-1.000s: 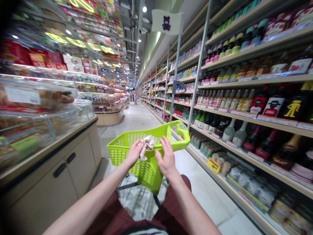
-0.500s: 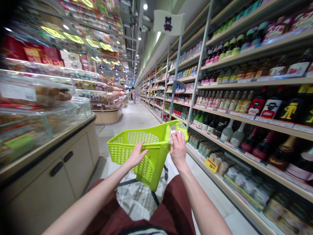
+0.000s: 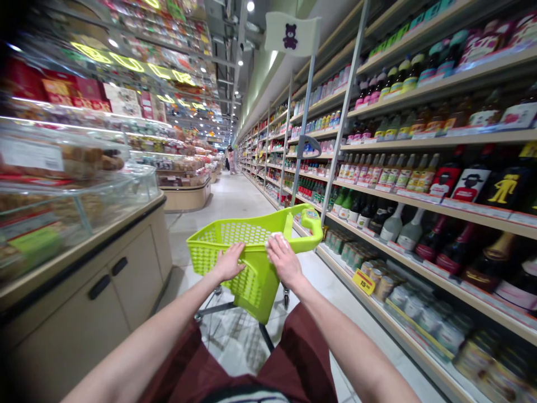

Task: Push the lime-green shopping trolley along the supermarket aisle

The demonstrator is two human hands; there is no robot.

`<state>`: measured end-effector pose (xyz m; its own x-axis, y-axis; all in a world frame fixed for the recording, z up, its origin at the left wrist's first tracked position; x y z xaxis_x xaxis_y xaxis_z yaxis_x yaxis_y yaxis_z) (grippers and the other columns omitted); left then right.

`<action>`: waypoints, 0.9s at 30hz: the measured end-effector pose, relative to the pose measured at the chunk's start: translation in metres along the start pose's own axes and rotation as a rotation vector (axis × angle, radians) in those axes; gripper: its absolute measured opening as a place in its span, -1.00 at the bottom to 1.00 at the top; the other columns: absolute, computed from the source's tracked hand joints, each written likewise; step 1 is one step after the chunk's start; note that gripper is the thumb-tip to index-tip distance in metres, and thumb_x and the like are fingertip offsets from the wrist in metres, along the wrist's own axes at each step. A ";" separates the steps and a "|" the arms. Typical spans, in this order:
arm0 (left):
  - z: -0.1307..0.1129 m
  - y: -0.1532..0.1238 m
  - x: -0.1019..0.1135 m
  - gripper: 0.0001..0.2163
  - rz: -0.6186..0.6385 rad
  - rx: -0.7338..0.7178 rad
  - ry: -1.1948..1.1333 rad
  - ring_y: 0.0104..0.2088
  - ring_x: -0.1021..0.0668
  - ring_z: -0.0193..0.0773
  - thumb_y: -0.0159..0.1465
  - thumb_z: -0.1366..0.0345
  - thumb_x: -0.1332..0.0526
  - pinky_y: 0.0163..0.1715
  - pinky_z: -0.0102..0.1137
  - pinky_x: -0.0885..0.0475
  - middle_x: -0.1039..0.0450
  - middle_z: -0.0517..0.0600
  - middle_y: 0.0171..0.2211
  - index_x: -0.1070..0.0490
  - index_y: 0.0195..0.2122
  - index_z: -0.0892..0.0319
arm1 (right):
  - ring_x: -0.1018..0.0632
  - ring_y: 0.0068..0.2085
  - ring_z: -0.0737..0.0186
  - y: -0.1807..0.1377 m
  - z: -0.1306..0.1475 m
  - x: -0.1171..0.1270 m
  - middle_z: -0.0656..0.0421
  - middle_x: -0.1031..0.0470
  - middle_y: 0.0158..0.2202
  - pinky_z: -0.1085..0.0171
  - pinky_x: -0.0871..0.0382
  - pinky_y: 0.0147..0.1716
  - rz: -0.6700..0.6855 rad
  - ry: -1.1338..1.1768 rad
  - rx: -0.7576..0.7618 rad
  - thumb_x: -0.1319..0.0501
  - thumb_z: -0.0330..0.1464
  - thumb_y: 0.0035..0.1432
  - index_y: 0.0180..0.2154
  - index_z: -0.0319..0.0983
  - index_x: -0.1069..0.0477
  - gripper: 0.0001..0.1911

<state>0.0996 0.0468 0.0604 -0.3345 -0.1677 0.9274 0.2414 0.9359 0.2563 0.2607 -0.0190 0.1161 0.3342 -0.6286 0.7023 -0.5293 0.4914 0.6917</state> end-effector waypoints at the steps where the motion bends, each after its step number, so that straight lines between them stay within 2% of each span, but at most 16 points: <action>1: 0.000 0.000 -0.001 -0.38 -0.001 -0.002 0.002 0.19 0.00 -0.03 0.06 0.29 -0.11 0.06 0.10 0.10 0.10 0.10 0.21 0.07 0.16 0.12 | -0.02 0.20 0.18 -0.002 -0.007 0.007 0.11 -0.19 0.11 -0.01 -0.05 0.11 -0.027 -0.007 -0.017 0.03 -0.45 0.18 -0.06 -0.20 -0.32 -0.69; 3: 0.000 -0.001 -0.004 -0.37 -0.003 0.000 0.004 0.19 0.01 -0.02 0.06 0.28 -0.11 0.05 0.12 0.11 0.11 0.10 0.21 0.08 0.17 0.12 | 0.00 0.20 0.19 -0.010 -0.016 0.016 0.10 -0.19 0.11 -0.02 -0.04 0.11 -0.064 -0.001 -0.027 0.04 -0.46 0.18 -0.06 -0.21 -0.32 -0.68; 5: 0.000 -0.001 -0.006 -0.36 -0.007 0.005 0.009 0.19 0.02 -0.01 0.06 0.28 -0.12 0.05 0.11 0.12 0.13 0.11 0.22 0.09 0.17 0.12 | -0.01 0.20 0.20 -0.023 -0.014 0.011 0.10 -0.21 0.10 -0.01 -0.05 0.11 -0.054 0.017 -0.005 0.05 -0.48 0.18 -0.05 -0.22 -0.31 -0.67; 10: -0.002 -0.003 -0.006 -0.35 0.018 0.015 0.044 0.20 0.04 -0.05 0.06 0.27 -0.11 0.07 0.08 0.12 0.16 0.12 0.22 0.13 0.18 0.12 | -0.15 0.15 0.22 -0.067 0.016 -0.035 0.11 -0.30 0.04 0.04 -0.16 0.07 0.088 0.020 0.120 0.05 -0.51 0.18 -0.04 -0.21 -0.30 -0.66; 12: -0.003 -0.004 -0.006 -0.34 0.038 0.020 0.071 0.20 0.05 -0.06 0.06 0.26 -0.09 0.07 0.07 0.10 0.18 0.11 0.23 0.15 0.18 0.14 | -0.18 0.14 0.22 -0.072 0.025 -0.040 0.10 -0.34 0.01 0.07 -0.20 0.05 0.094 0.008 0.187 0.04 -0.50 0.18 -0.05 -0.23 -0.31 -0.67; 14: -0.003 -0.004 -0.006 -0.33 0.053 0.025 0.098 0.21 0.06 -0.07 0.06 0.26 -0.08 0.07 0.06 0.09 0.20 0.08 0.23 0.18 0.19 0.14 | -0.14 0.16 0.20 -0.064 0.024 -0.028 0.08 -0.33 0.02 0.06 -0.20 0.04 0.026 -0.015 0.192 0.03 -0.48 0.18 -0.06 -0.25 -0.32 -0.68; 17: -0.004 -0.005 -0.005 -0.33 0.048 0.030 0.117 0.21 0.07 -0.08 0.07 0.24 -0.08 0.07 0.05 0.07 0.22 0.05 0.24 0.19 0.19 0.13 | -0.04 0.20 0.15 -0.038 0.008 0.008 0.06 -0.24 0.08 0.00 -0.12 0.08 -0.114 -0.068 0.098 0.03 -0.48 0.18 -0.05 -0.25 -0.32 -0.69; 20: -0.005 -0.006 -0.005 -0.33 0.040 0.034 0.117 0.20 0.06 -0.06 0.07 0.24 -0.09 0.06 0.07 0.06 0.21 0.06 0.23 0.19 0.19 0.13 | 0.00 0.20 0.15 -0.021 -0.005 0.026 0.07 -0.20 0.11 -0.01 -0.07 0.09 -0.156 -0.109 0.044 0.05 -0.48 0.19 -0.06 -0.24 -0.32 -0.68; 22: -0.005 -0.006 -0.004 -0.33 0.049 0.034 0.112 0.21 0.06 -0.06 0.07 0.24 -0.09 0.06 0.08 0.06 0.21 0.07 0.23 0.19 0.19 0.13 | -0.01 0.20 0.16 -0.026 -0.005 0.016 0.07 -0.21 0.10 0.00 -0.09 0.09 -0.122 -0.119 0.062 0.05 -0.48 0.19 -0.06 -0.24 -0.32 -0.68; 27: -0.005 -0.007 -0.003 -0.34 0.070 0.033 0.099 0.21 0.08 -0.08 0.07 0.26 -0.08 0.07 0.07 0.08 0.23 0.07 0.24 0.18 0.19 0.12 | -0.12 0.17 0.21 -0.072 0.025 -0.052 0.09 -0.32 0.02 0.07 -0.16 0.08 0.090 -0.067 0.252 0.01 -0.45 0.18 -0.08 -0.26 -0.33 -0.71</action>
<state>0.1035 0.0388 0.0575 -0.2254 -0.1297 0.9656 0.2305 0.9559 0.1822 0.2617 -0.0370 0.0256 0.2290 -0.6316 0.7407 -0.7348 0.3869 0.5571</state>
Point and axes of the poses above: each hand's wrist, its own y-axis towards the middle knuckle, its own x-axis out of the back of the hand, z = x × y, the point moved 7 cm from there along y, towards the middle knuckle
